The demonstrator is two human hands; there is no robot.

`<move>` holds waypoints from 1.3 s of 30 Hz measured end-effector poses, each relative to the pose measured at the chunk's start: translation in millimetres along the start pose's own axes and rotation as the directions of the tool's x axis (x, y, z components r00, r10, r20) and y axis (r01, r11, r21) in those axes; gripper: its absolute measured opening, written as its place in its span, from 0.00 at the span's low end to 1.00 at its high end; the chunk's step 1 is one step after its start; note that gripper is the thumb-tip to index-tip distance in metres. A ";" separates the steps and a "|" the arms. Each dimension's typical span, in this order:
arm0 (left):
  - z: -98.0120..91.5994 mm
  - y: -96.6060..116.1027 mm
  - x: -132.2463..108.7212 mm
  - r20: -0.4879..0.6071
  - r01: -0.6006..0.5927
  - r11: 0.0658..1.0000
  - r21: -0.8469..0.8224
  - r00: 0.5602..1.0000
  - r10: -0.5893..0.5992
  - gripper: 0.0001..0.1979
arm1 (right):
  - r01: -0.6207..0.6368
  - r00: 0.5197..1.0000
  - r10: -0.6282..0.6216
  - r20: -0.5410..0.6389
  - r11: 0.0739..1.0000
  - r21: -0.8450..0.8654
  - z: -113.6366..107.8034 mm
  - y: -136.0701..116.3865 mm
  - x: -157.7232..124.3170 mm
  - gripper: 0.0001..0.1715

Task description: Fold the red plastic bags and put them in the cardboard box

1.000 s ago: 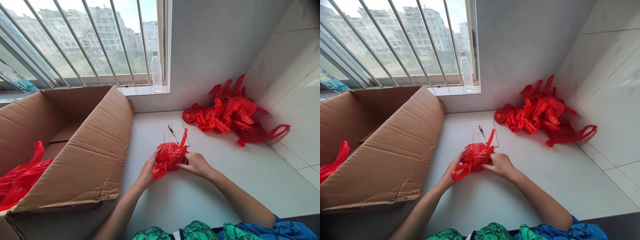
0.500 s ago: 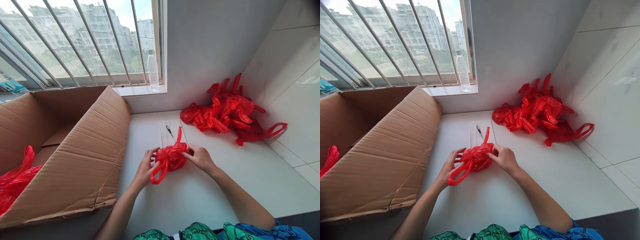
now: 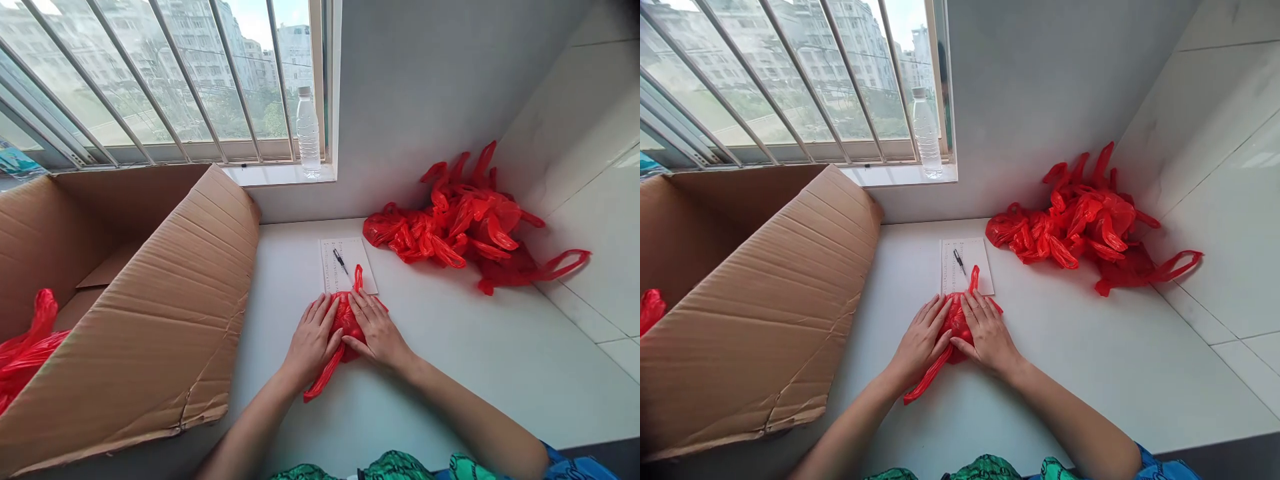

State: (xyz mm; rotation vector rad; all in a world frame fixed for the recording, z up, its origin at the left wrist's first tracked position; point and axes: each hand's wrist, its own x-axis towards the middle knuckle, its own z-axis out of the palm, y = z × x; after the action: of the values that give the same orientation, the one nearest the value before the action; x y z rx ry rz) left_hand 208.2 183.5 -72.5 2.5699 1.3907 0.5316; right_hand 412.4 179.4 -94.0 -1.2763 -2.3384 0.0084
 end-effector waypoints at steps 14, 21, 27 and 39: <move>17.5 -8.5 -2.9 -0.031 -0.014 0.997 0.074 0.999 0.016 0.29 | -0.022 0.998 0.023 0.050 0.999 -0.026 -5.0 -3.1 -1.2 0.48; 17.7 -8.3 -3.7 -0.046 -0.027 0.997 0.069 0.999 0.030 0.30 | -0.015 0.999 0.018 0.040 0.997 -0.077 -4.6 -4.4 -1.7 0.47; 19.9 -9.1 -4.5 -0.044 -0.028 0.994 0.108 0.998 0.033 0.30 | -0.011 0.999 0.018 0.048 0.990 -0.143 -5.4 -5.5 -1.7 0.45; 21.0 -10.3 -5.1 -0.048 -0.037 0.991 0.131 0.998 0.043 0.30 | -0.001 0.999 0.008 0.037 0.984 -0.180 -4.6 -6.1 -1.4 0.45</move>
State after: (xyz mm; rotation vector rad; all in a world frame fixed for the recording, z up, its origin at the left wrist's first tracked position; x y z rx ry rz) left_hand 205.8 185.3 -96.3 2.7102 1.4382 0.5324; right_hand 410.1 173.9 -89.1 -1.3774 -2.4137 -0.1828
